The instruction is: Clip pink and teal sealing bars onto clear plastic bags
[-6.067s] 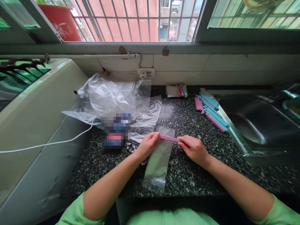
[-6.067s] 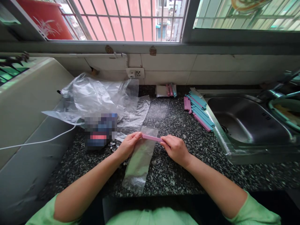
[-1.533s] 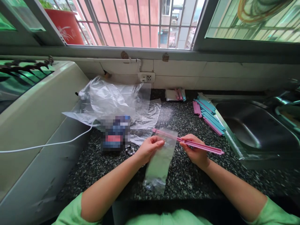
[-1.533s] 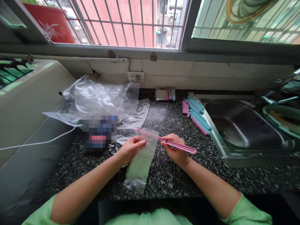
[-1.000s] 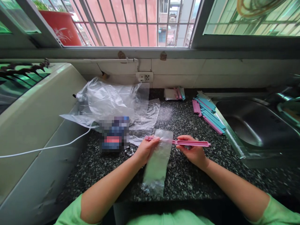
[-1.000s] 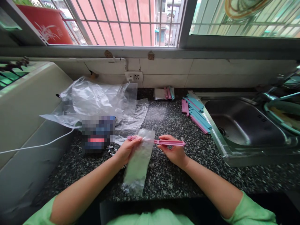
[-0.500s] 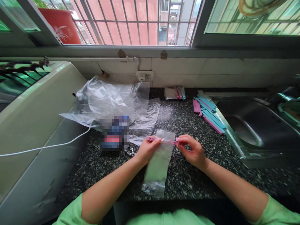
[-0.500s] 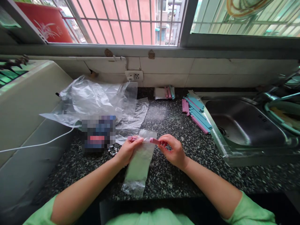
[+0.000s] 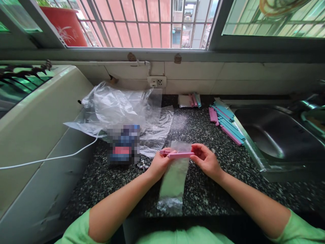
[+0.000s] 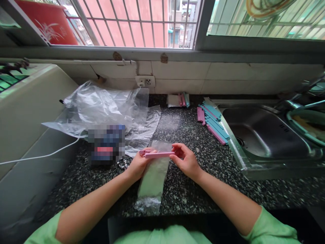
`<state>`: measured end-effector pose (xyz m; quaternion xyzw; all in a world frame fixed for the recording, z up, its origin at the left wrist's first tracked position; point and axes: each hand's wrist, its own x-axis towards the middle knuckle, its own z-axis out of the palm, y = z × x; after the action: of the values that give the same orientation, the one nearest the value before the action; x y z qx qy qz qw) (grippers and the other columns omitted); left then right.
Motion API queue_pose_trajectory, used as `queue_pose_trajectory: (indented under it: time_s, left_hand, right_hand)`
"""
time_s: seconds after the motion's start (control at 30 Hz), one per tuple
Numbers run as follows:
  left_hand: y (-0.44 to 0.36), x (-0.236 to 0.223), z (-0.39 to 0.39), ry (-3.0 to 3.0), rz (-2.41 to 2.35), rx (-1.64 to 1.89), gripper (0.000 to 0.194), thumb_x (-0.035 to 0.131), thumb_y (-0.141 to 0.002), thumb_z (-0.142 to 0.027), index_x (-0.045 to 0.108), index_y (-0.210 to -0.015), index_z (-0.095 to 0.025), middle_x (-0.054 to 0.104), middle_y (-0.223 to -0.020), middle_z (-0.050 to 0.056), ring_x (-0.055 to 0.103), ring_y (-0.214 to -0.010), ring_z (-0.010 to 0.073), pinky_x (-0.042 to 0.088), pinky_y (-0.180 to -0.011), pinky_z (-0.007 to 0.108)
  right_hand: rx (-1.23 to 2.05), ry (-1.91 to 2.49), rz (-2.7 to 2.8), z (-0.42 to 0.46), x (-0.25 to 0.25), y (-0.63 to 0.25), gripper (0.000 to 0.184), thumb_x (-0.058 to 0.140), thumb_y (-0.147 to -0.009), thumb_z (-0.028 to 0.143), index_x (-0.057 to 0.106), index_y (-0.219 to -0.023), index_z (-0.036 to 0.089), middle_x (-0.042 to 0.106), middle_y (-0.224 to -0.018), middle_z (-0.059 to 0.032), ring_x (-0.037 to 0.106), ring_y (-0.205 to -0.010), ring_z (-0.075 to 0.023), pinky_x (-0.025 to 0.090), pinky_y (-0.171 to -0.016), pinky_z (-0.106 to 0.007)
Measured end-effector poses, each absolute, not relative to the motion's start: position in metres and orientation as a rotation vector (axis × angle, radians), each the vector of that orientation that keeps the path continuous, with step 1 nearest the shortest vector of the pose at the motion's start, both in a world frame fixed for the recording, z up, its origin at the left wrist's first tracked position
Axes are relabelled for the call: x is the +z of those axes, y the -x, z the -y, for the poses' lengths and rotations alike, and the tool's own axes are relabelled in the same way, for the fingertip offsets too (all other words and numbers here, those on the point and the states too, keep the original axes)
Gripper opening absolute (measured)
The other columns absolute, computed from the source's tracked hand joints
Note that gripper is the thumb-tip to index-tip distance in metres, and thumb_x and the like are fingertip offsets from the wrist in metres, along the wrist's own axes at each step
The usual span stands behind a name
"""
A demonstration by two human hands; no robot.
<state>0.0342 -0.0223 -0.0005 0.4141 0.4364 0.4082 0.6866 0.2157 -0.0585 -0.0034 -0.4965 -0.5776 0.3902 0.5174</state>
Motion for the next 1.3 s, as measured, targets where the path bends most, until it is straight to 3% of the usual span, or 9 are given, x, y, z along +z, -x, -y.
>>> queue_pose_trajectory:
  time_s: [0.23, 0.57, 0.83, 1.07, 1.3]
  left_hand:
    - [-0.034, 0.002, 0.023, -1.029, -0.967, 0.934, 0.033, 0.078, -0.048, -0.040, 0.065, -0.061, -0.013, 0.059, -0.060, 0.001, 0.046, -0.058, 0.0110, 0.035, -0.056, 0.021]
    - [-0.033, 0.007, 0.026, -1.145, -0.952, 0.909, 0.032, 0.074, -0.052, -0.044, 0.066, -0.060, -0.014, 0.063, -0.063, 0.004, 0.052, -0.064, 0.0162, 0.040, -0.062, 0.024]
    - [-0.028, 0.006, 0.023, -1.137, -0.911, 0.937, 0.036, 0.069, -0.059, -0.050, 0.064, -0.061, -0.014, 0.054, -0.056, 0.000, 0.043, -0.056, 0.0107, 0.034, -0.055, 0.021]
    - [-0.030, 0.007, 0.025, -1.098, -0.860, 0.844, 0.037, 0.073, -0.057, -0.045, 0.065, -0.076, -0.015, 0.062, -0.071, 0.002, 0.051, -0.067, 0.0140, 0.040, -0.065, 0.024]
    - [-0.026, 0.011, 0.020, -1.243, -0.951, 0.908, 0.036, 0.065, -0.064, -0.049, 0.057, -0.065, -0.014, 0.047, -0.058, -0.003, 0.039, -0.056, 0.0090, 0.032, -0.054, 0.021]
  right_hand:
    - [1.206, 1.249, 1.302, 0.058, 0.003, -0.212, 0.026, 0.065, -0.070, 0.042, 0.057, -0.079, 0.019, 0.053, -0.055, 0.0049, 0.050, -0.043, -0.0081, 0.045, -0.041, -0.020]
    - [1.166, 1.262, 1.256, 0.061, 0.004, -0.211, 0.027, 0.060, -0.075, 0.045, 0.053, -0.071, 0.019, 0.056, -0.052, 0.0041, 0.053, -0.039, -0.0089, 0.045, -0.037, -0.020]
    - [1.063, 1.271, 1.222, 0.060, 0.007, -0.214, 0.029, 0.062, -0.072, 0.047, 0.054, -0.069, 0.020, 0.055, -0.052, 0.0039, 0.052, -0.039, -0.0093, 0.044, -0.037, -0.021]
    - [1.008, 1.288, 1.186, 0.058, 0.006, -0.216, 0.028, 0.062, -0.073, 0.047, 0.054, -0.070, 0.020, 0.057, -0.054, 0.0031, 0.051, -0.038, -0.0094, 0.043, -0.037, -0.021]
    - [0.962, 1.299, 1.250, 0.060, 0.008, -0.218, 0.027, 0.061, -0.074, 0.045, 0.054, -0.070, 0.019, 0.056, -0.054, 0.0031, 0.051, -0.040, -0.0089, 0.042, -0.040, -0.021]
